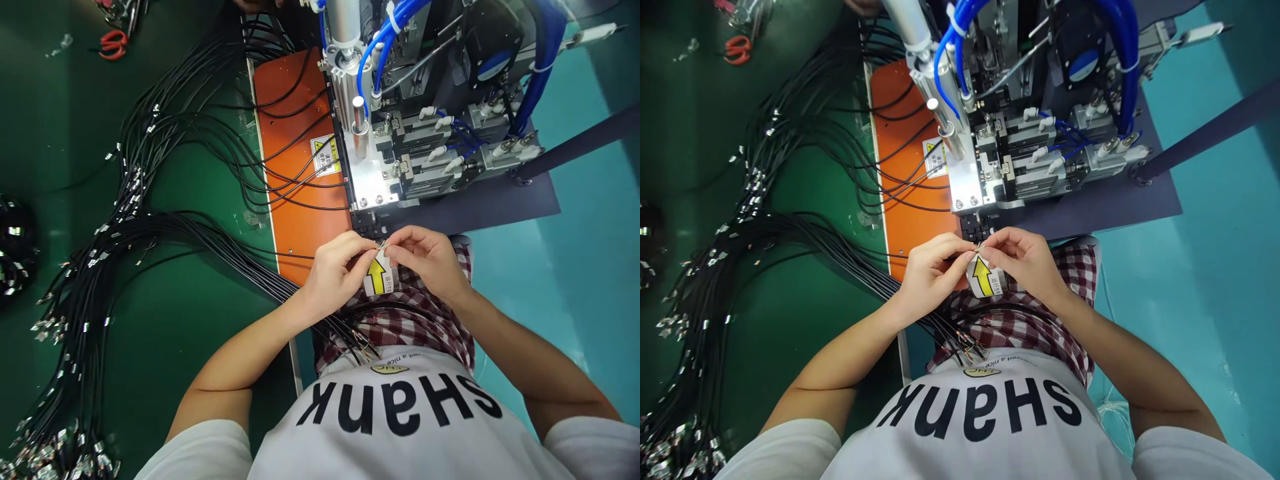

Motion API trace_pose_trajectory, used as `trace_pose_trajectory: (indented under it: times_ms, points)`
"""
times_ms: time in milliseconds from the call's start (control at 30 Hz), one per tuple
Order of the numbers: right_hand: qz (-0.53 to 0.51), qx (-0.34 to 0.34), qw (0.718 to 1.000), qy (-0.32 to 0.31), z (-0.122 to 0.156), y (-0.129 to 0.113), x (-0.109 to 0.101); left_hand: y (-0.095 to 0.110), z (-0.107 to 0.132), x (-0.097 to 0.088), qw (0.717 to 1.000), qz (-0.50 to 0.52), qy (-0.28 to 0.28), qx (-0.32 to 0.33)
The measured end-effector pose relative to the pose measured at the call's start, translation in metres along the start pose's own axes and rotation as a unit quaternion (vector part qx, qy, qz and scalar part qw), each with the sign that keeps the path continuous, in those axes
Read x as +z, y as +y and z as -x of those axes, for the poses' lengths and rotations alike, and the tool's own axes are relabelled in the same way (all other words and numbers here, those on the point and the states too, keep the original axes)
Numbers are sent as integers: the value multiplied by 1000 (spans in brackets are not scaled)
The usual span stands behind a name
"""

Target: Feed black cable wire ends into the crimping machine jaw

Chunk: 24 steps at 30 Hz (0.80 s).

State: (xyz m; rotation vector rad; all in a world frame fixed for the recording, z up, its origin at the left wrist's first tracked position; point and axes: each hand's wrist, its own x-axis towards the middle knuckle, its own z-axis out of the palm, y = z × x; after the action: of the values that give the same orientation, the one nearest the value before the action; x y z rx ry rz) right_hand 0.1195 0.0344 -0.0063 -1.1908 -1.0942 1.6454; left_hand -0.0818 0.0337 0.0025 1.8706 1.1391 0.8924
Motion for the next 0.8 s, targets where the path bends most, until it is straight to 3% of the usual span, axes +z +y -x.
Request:
trace_pose_trajectory:
  times_ms: [233, 367, 533, 800]
  points:
    - [33, -1, 999, 27, 0, 15, 5, -2, 2, 2, 1000, 6, 27, -9]
    - [51, -23, 998, 21, 3, 16, 9, 0, 1, 2, 996, 69, -1, -59]
    - [95, -41, 994, 19, 4, 17, 10, 4, -3, 4, 967, 206, 11, -151]
    - [182, -62, 980, 42, 6, 21, 14, 3, -4, 10, 926, 297, 39, -230]
